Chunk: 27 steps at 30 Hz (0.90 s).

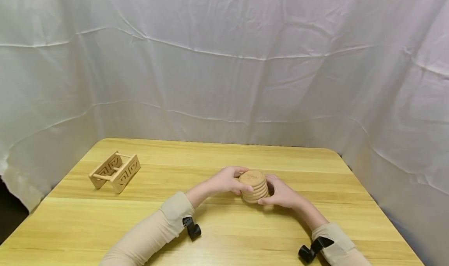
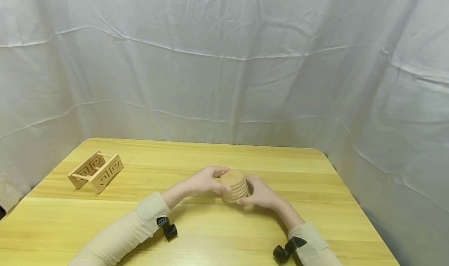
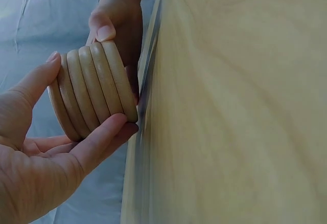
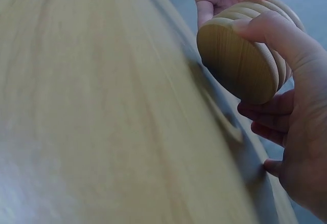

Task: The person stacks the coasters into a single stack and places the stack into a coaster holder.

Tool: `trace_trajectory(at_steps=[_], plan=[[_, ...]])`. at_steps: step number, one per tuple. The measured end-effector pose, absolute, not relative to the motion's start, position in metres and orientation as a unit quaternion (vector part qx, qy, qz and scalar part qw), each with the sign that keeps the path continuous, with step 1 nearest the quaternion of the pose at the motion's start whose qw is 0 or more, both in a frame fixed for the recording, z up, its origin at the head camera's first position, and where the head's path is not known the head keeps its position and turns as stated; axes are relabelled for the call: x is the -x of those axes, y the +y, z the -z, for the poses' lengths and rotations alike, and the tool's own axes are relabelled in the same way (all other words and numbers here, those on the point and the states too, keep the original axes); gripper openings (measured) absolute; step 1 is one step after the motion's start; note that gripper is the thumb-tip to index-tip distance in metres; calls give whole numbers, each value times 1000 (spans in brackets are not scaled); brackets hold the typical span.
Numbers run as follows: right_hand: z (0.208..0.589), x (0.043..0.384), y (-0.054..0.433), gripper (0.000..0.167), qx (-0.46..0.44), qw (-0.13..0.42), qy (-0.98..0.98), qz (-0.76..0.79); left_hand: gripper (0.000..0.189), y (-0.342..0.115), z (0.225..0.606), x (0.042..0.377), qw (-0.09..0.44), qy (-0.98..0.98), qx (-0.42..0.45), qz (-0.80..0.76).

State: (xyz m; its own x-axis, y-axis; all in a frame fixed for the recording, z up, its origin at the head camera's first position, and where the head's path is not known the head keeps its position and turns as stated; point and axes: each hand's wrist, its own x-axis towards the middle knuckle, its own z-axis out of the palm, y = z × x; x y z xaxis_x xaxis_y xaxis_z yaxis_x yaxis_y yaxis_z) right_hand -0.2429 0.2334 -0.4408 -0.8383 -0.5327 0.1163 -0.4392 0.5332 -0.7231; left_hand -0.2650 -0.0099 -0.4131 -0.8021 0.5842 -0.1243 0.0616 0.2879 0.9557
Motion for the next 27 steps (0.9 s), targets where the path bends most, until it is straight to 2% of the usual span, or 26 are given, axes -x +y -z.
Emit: trace_trajectory(at_steps=[15, 24, 27], plan=[[427, 241, 234, 61, 258, 110, 830, 482, 72, -12, 407, 265, 282, 693, -178, -639], [421, 239, 236, 73, 212, 129, 835, 491, 66, -12, 403, 266, 291, 651, -170, -680], [419, 238, 236, 72, 197, 132, 833, 500, 65, -12, 402, 265, 296, 630, -155, -701]])
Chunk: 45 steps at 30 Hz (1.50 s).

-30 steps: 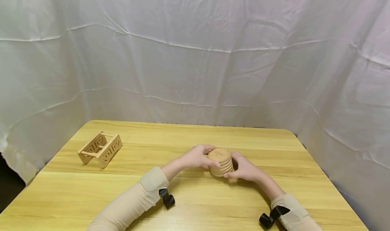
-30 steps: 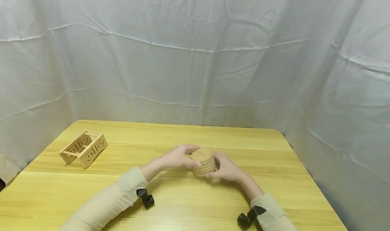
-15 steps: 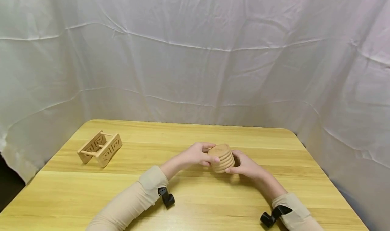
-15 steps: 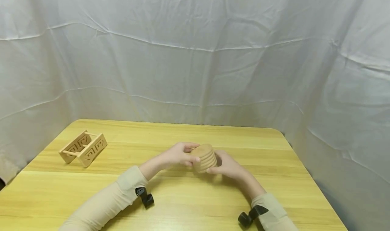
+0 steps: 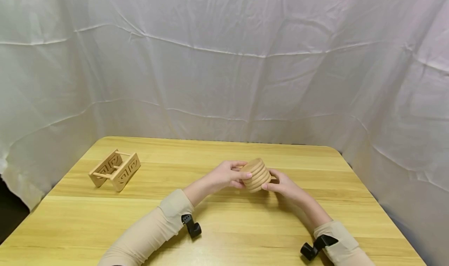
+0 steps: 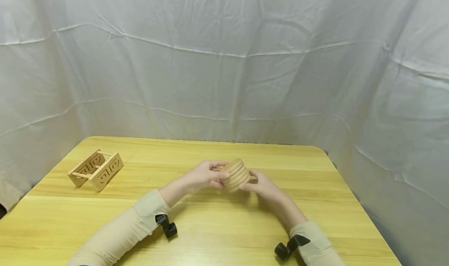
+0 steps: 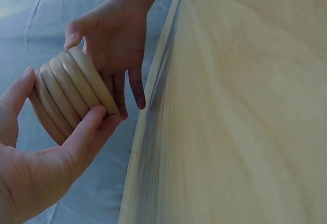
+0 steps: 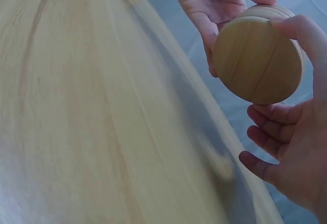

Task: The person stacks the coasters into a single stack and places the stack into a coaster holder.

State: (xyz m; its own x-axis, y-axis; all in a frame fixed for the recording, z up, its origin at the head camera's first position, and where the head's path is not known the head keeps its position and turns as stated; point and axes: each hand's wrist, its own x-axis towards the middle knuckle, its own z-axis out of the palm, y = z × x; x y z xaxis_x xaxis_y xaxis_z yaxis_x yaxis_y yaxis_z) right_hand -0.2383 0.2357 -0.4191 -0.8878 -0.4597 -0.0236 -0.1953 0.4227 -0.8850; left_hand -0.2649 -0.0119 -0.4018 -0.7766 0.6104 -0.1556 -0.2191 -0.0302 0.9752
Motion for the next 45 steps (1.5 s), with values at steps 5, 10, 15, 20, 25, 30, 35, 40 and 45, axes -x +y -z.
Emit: trace_trajectory(at_steps=[5, 10, 15, 20, 25, 30, 35, 40, 45], plan=[[416, 237, 234, 65, 179, 103, 835, 510, 62, -11, 399, 264, 295, 605, -136, -727], [414, 236, 231, 62, 168, 80, 827, 530, 62, -11, 398, 263, 280, 591, -137, -744], [411, 234, 228, 62, 156, 80, 799, 576, 64, -11, 397, 260, 269, 577, -136, -759], [407, 231, 223, 62, 160, 81, 728, 662, 62, -8, 395, 257, 254, 556, -126, -781], [402, 227, 215, 49, 157, 74, 654, 736, 62, -4, 392, 251, 231, 529, -125, -807], [395, 223, 210, 34, 147, 57, 625, 765, 61, -2, 390, 248, 214, 511, -137, -821], [388, 218, 207, 36, 139, 54, 616, 774, 63, -5, 388, 245, 213, 499, -152, -826], [382, 215, 205, 38, 141, 56, 617, 772, 64, -10, 386, 245, 213, 494, -172, -825], [378, 211, 202, 40, 142, 56, 618, 771, 64, -17, 386, 247, 209, 526, -195, -801]])
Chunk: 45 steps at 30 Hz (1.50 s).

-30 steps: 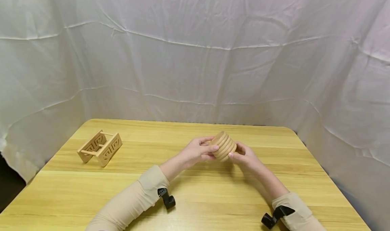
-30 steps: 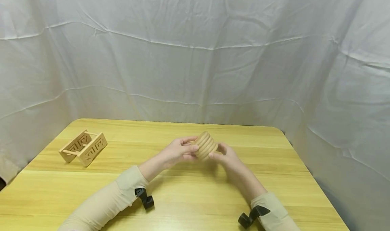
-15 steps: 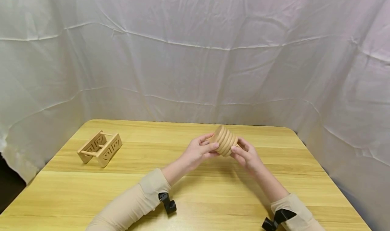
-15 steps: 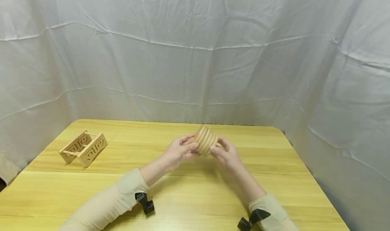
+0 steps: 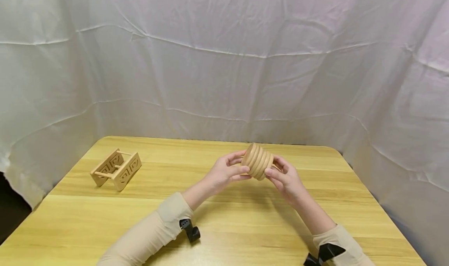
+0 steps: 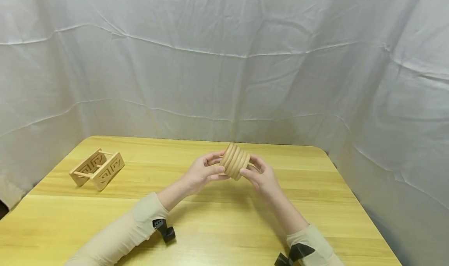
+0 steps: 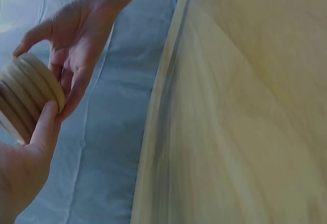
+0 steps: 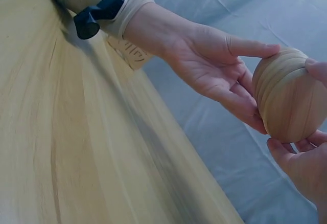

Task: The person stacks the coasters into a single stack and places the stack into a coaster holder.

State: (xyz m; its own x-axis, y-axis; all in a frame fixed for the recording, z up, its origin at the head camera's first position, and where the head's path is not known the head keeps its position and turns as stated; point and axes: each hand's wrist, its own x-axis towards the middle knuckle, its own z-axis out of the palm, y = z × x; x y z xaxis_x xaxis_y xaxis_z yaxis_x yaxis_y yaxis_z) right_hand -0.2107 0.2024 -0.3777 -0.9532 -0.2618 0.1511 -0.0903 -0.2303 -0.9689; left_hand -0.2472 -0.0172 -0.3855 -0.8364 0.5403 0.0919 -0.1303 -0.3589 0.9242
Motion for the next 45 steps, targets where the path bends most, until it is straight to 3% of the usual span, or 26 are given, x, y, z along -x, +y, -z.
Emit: trace_trajectory(at_steps=[6, 20, 29, 45], plan=[[378, 208, 198, 40, 167, 63, 628, 757, 68, -33, 389, 250, 190, 601, -231, -741], [385, 209, 182, 60, 181, 75, 658, 727, 63, -63, 392, 247, 79, 746, -273, -603], [380, 212, 165, 70, 190, 74, 667, 716, 71, -79, 390, 242, 62, 737, -270, -617], [376, 227, 143, 72, 201, 105, 662, 715, 79, -100, 387, 242, 43, 732, -250, -632]])
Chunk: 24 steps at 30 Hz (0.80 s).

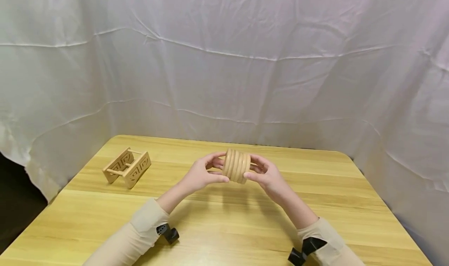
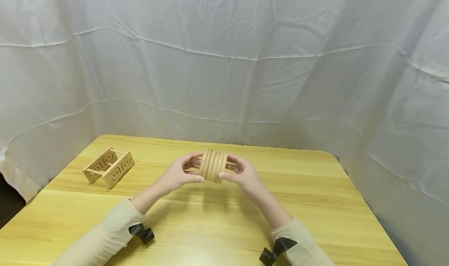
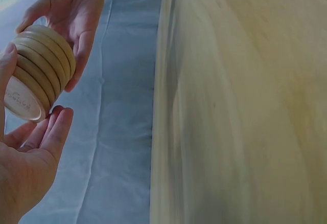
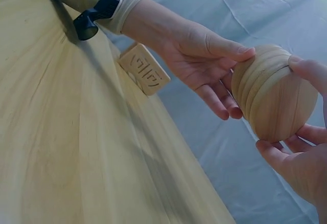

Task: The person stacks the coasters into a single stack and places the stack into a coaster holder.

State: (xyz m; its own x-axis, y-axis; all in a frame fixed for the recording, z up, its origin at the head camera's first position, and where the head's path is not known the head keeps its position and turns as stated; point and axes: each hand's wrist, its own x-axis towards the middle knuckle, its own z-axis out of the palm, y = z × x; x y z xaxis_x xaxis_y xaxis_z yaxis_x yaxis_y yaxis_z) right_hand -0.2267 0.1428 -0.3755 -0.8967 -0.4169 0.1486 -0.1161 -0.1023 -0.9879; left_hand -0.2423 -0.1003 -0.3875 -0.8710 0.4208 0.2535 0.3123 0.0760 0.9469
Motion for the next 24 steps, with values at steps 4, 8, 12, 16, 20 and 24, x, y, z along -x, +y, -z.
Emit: trace_trajectory(at_steps=[4, 8, 12, 16, 20, 24], plan=[[376, 231, 134, 71, 196, 117, 662, 714, 77, -110, 387, 243, 36, 737, -249, -628], [378, 234, 124, 69, 190, 127, 656, 720, 76, -121, 384, 243, 31, 745, -251, -618], [378, 237, 113, 69, 190, 130, 646, 728, 76, -132, 382, 242, 26, 761, -247, -600], [376, 238, 101, 71, 192, 133, 636, 735, 76, -143, 380, 241, 19, 775, -240, -585], [374, 239, 91, 70, 192, 137, 633, 737, 74, -154, 378, 241, 21, 783, -231, -578], [372, 243, 80, 67, 194, 135, 634, 736, 73, -163, 376, 241, 24, 781, -222, -584]])
